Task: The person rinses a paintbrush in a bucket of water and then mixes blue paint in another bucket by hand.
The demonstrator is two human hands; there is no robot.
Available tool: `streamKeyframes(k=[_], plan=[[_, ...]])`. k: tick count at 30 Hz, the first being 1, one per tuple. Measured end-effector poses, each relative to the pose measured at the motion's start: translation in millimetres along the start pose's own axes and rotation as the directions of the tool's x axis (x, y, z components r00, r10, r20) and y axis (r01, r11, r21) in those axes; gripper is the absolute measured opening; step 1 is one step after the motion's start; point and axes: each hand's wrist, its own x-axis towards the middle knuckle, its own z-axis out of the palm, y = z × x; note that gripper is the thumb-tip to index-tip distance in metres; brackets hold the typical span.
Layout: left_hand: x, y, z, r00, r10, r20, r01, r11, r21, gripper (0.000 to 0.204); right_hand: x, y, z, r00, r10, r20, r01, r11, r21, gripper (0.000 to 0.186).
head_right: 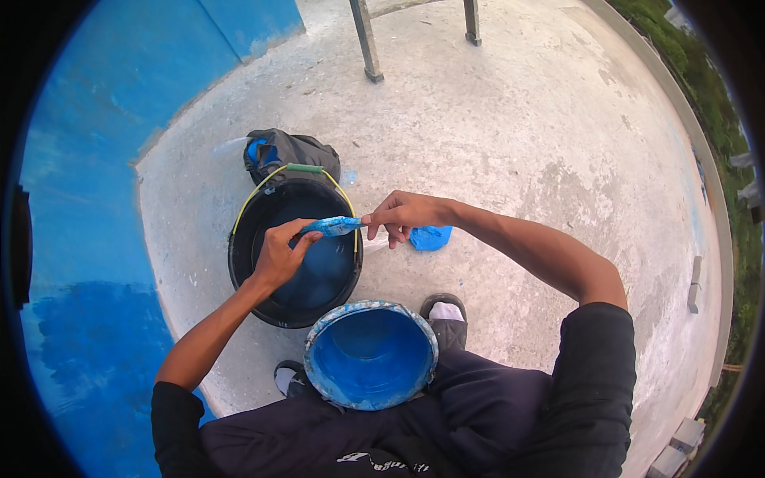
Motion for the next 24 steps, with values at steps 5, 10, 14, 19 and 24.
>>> streamKeyframes(k=[5, 10, 14, 19, 24], plan=[[3.9, -5.2, 3.0, 0.981, -0.189, -0.047, 0.175, 0.96, -0.217, 0.028, -1.1, -9.3, 3.7, 0.981, -0.167, -0.103, 0.146, 0.973, -0.181, 0.044], [7.7, -26.7, -6.0, 0.951, -0.308, -0.034, 0.293, 0.93, -0.222, 0.038, 3.2, -2.2, -15.6, 0.951, -0.194, -0.239, 0.209, 0.977, 0.037, 0.048], [-8.8, -35.8, -4.0, 0.962, -0.267, 0.061, 0.259, 0.959, 0.117, 0.038, 8.6, 11.1, -31.8, 0.901, -0.143, -0.409, 0.235, 0.954, 0.184, 0.048], [-20.0, -37.4, 7.5, 0.945, -0.27, 0.184, 0.211, 0.934, 0.287, 0.042, 24.6, 44.9, -37.8, 0.805, 0.109, -0.584, -0.068, 0.993, 0.093, 0.053], [-26.3, -44.7, 12.8, 0.947, -0.226, 0.227, 0.137, 0.926, 0.351, 0.046, 27.2, 64.1, -31.8, 0.826, 0.18, -0.534, -0.155, 0.984, 0.092, 0.055]])
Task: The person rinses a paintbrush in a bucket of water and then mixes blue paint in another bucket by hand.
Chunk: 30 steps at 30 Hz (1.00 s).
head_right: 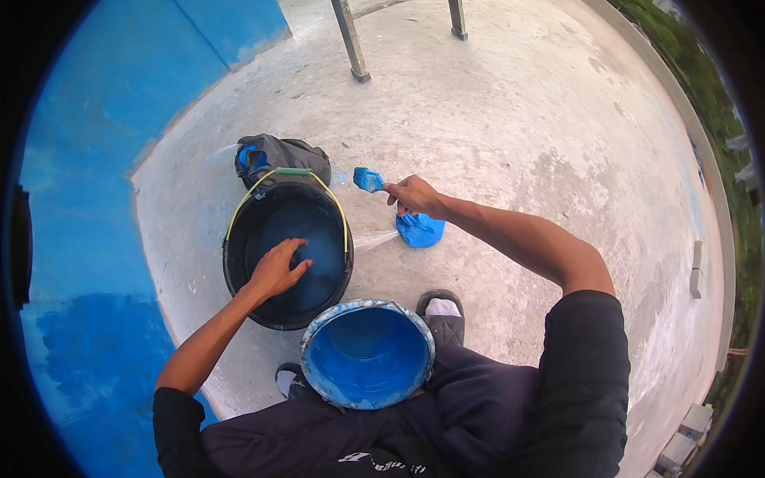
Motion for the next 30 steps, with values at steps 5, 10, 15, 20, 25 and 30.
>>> streamKeyframes(k=[5, 10, 15, 20, 25, 30], plan=[[-1.0, 1.3, -0.9, 0.999, 0.002, 0.043, -0.003, 1.0, 0.019, 0.046, 4.4, 5.2, -1.2, 0.998, 0.0, 0.068, 0.003, 0.999, -0.039, 0.051], [-2.2, -3.8, 2.2, 0.999, 0.03, 0.027, -0.032, 0.998, 0.059, 0.043, 7.5, 14.5, -1.3, 0.999, -0.013, 0.035, 0.016, 0.997, -0.077, 0.045], [-4.2, -5.9, -0.3, 0.999, 0.037, 0.031, -0.039, 0.997, 0.07, 0.043, -0.5, 10.0, 4.7, 0.973, -0.211, -0.09, 0.208, 0.977, -0.047, 0.037], [-5.8, -7.9, -2.0, 0.999, 0.029, 0.039, -0.031, 0.998, 0.054, 0.044, -23.3, -19.9, 18.6, 0.867, -0.464, -0.181, 0.455, 0.886, -0.091, 0.03], [-3.2, -7.7, -2.2, 0.997, -0.004, 0.071, 0.0, 0.999, 0.048, 0.045, -44.3, -42.1, 29.7, 0.754, -0.653, -0.073, 0.612, 0.739, -0.281, 0.028], [-6.0, -8.4, -6.1, 0.997, -0.021, 0.076, 0.018, 0.999, 0.044, 0.046, -47.4, -44.1, 41.0, 0.706, -0.703, 0.083, 0.672, 0.629, -0.391, 0.027]])
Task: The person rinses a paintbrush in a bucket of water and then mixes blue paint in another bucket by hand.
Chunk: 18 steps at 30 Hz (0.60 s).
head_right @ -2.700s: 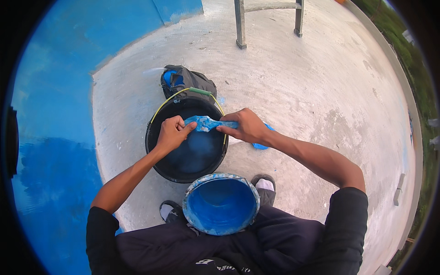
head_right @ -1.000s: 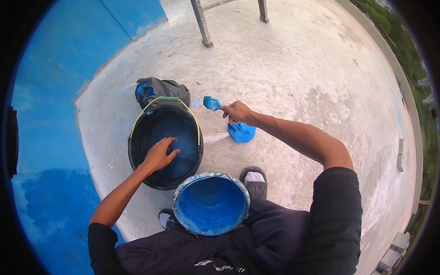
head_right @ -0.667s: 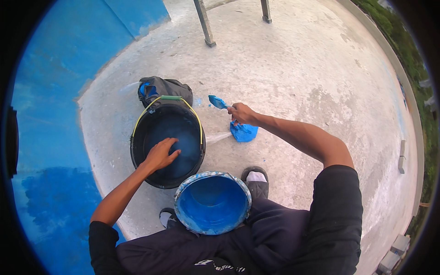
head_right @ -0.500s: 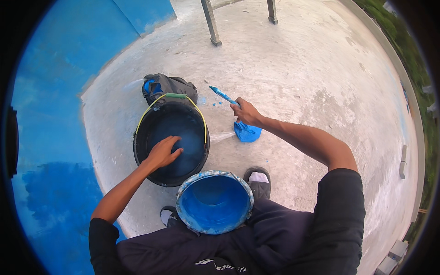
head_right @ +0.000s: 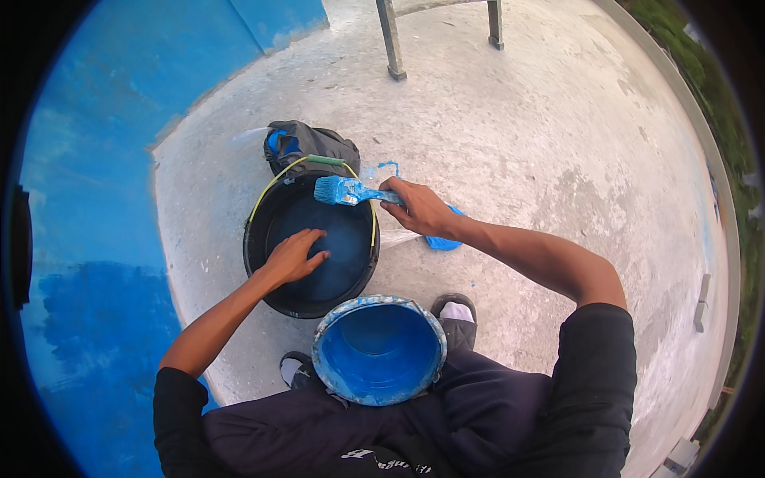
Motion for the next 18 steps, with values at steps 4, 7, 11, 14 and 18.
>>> streamKeyframes(k=[4, 7, 11, 14, 18], plan=[[-1.7, -1.6, 0.2, 1.0, -0.007, -0.005, 0.007, 1.0, 0.009, 0.046, -1.7, 9.3, 4.8, 0.997, -0.064, -0.034, 0.063, 0.997, -0.037, 0.026], [-3.7, -5.5, 1.1, 1.0, -0.006, -0.007, 0.006, 1.0, 0.011, 0.046, -2.7, 7.5, 3.7, 0.999, -0.023, -0.034, 0.023, 1.0, -0.006, 0.026], [-2.7, -5.1, 0.3, 0.999, -0.028, -0.039, 0.029, 0.999, 0.024, 0.045, 2.0, 0.7, -18.8, 1.0, -0.016, 0.024, 0.015, 1.0, 0.023, 0.028], [-1.2, -4.2, -2.3, 0.997, -0.06, -0.042, 0.06, 0.998, -0.001, 0.045, 4.9, -18.3, -36.1, 0.969, 0.145, 0.2, -0.199, 0.939, 0.282, 0.039], [-10.3, -12.8, 0.4, 0.995, -0.052, -0.082, 0.053, 0.998, 0.017, 0.045, 2.2, -36.9, -50.0, 0.9, 0.081, 0.429, -0.263, 0.885, 0.383, 0.04]])
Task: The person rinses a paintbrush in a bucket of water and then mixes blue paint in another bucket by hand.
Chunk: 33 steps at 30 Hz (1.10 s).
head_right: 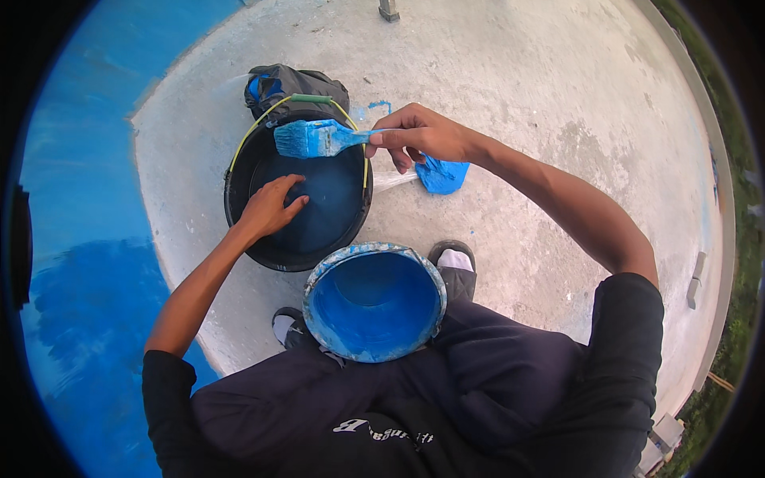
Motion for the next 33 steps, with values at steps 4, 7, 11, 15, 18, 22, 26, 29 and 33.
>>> streamKeyframes(k=[4, 7, 11, 15, 18, 22, 26, 29, 33], plan=[[2.0, -1.9, -3.4, 1.0, -0.019, -0.02, 0.018, 0.998, -0.067, 0.044, -14.2, -34.2, 1.8, 0.835, 0.189, 0.517, -0.174, 0.982, -0.077, 0.035], [-1.5, -5.4, -10.4, 0.998, -0.062, 0.0, 0.062, 0.994, -0.093, 0.044, -16.0, -44.8, 33.1, 0.667, 0.33, 0.668, -0.182, 0.942, -0.283, 0.035], [-5.1, -6.7, -7.7, 0.996, -0.086, 0.031, 0.088, 0.993, -0.08, 0.043, -14.0, -39.2, 60.8, 0.634, 0.48, 0.606, -0.034, 0.8, -0.599, 0.038], [-4.8, -6.4, -6.0, 0.994, -0.09, 0.054, 0.093, 0.993, -0.066, 0.042, -9.9, -31.6, 66.5, 0.7, 0.497, 0.512, -0.006, 0.722, -0.692, 0.036], [-2.7, -1.6, -10.1, 0.995, -0.087, 0.05, 0.09, 0.993, -0.077, 0.041, -12.6, -24.6, 66.0, 0.785, 0.427, 0.448, 0.023, 0.702, -0.711, 0.029], [-5.6, -4.5, -11.4, 0.996, -0.082, 0.039, 0.084, 0.995, -0.051, 0.039, -10.4, -14.0, 70.7, 0.875, 0.265, 0.406, 0.126, 0.684, -0.719, 0.022], [1.2, 4.0, -10.8, 0.997, -0.061, 0.039, 0.063, 0.996, -0.058, 0.039, -5.4, 18.5, 50.7, 0.902, 0.197, 0.384, -0.029, 0.915, -0.403, 0.024], [0.1, 9.0, -15.0, 0.998, -0.064, 0.029, 0.066, 0.996, -0.06, 0.038, 0.2, 43.3, 19.7, 0.95, 0.265, 0.167, -0.227, 0.95, -0.217, 0.027], [-1.4, 10.2, -12.1, 0.998, -0.058, 0.017, 0.059, 0.995, -0.075, 0.037, 2.3, 120.4, -33.1, 0.968, 0.127, -0.217, -0.223, 0.831, -0.509, 0.024]])
